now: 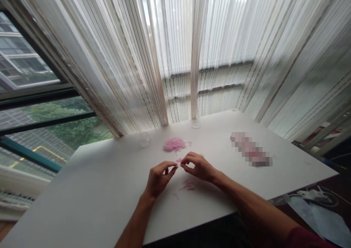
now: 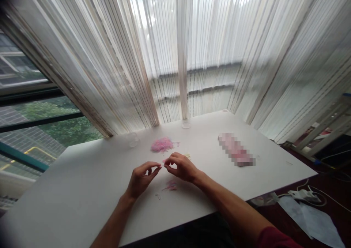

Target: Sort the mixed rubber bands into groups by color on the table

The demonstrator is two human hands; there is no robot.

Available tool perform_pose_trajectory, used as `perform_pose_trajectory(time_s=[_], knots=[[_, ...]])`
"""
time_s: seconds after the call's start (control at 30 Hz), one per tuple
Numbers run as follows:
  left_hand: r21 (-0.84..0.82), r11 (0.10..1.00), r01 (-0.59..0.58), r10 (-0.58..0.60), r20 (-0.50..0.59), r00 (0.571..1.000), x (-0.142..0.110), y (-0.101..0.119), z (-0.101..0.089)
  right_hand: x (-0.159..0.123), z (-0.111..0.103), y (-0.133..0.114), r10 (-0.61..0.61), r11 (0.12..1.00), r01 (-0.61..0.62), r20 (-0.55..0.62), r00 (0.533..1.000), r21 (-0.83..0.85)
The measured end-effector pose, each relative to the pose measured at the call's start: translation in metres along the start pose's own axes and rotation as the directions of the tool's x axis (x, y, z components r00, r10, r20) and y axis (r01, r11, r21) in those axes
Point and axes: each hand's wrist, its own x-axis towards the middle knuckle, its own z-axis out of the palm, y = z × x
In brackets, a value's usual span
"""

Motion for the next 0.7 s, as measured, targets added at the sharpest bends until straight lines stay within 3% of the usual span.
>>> perform_pose_trajectory(time_s=[0.7], knots=[[-0.011,0.999,-0.049,0.049,-0.034,0.998,0.0024,0.0053,-0.0013,-0.0032,-0.0027,0.0057,0.000,1.000,0.000,0.000,1.000,0.004]])
